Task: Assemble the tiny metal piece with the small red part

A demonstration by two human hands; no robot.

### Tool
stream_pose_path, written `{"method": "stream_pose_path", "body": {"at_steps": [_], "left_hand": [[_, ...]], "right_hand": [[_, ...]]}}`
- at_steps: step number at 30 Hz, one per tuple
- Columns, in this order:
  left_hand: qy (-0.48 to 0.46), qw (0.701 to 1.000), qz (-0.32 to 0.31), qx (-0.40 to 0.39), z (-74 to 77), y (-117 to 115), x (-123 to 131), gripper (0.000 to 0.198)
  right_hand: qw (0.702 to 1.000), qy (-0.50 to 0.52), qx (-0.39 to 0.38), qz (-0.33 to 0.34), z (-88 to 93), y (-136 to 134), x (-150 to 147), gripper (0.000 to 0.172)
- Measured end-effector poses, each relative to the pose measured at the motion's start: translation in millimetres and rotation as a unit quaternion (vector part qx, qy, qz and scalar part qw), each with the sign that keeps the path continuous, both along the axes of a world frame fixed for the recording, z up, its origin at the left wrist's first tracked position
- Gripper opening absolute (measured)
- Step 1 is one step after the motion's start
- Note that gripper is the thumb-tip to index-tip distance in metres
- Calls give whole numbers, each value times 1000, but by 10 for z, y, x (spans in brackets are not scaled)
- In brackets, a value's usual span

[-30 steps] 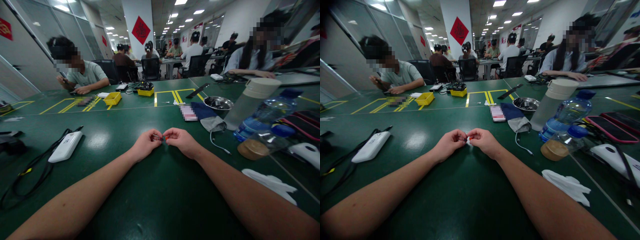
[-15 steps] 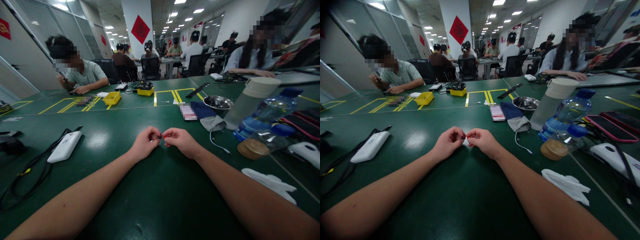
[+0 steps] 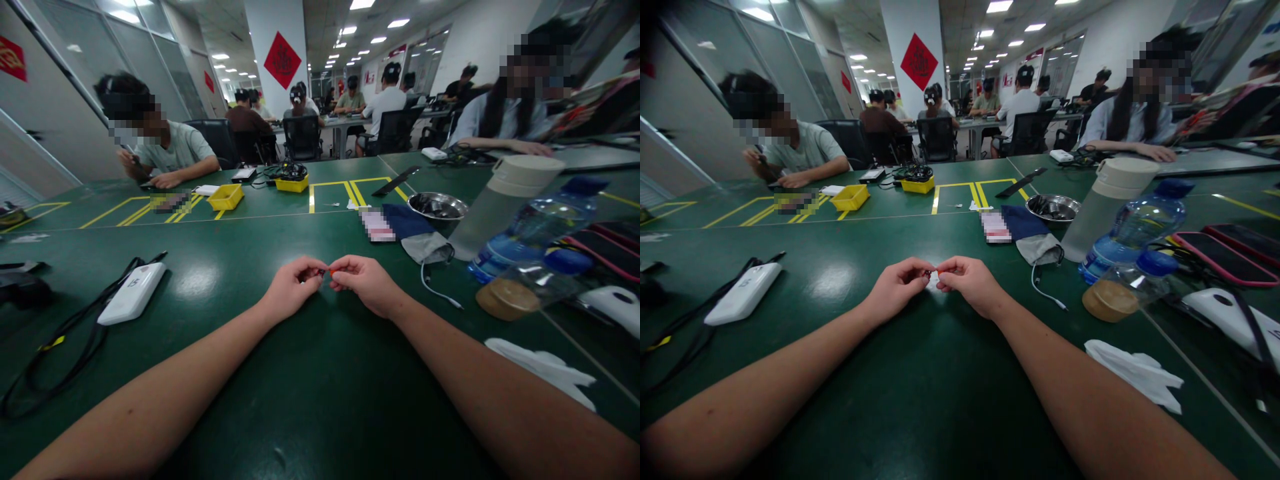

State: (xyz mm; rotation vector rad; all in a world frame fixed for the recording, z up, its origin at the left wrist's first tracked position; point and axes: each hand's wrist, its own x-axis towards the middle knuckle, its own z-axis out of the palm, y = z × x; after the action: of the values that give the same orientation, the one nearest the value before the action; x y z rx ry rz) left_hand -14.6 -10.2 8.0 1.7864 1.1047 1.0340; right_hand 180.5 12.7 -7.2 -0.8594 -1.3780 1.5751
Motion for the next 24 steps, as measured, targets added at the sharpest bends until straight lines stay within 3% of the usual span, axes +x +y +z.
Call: {"method": "stream_pose_path", "body": {"at_steps": [4,10,14,21,24], "left_hand": [[-112,991,-6,-74,-7,15,-2,14],[-227,958,-42,-167,-52,31,17,23],[-246,946,-48,-206,-62,37,18,15],[-219,946,-69,-231,-51,42,12,30],[-219,947,-73,-225,-55,46,10,23]], "right_hand": [[998,36,-43,-19,24,10,10,21],[997,59,-49,-8,56,-1,19,20],[997,62,-49,7,35,9,20,21],[997,61,-55,-8,23,10,19,19],[997,59,-44,-8,45,-1,16,16]]}}
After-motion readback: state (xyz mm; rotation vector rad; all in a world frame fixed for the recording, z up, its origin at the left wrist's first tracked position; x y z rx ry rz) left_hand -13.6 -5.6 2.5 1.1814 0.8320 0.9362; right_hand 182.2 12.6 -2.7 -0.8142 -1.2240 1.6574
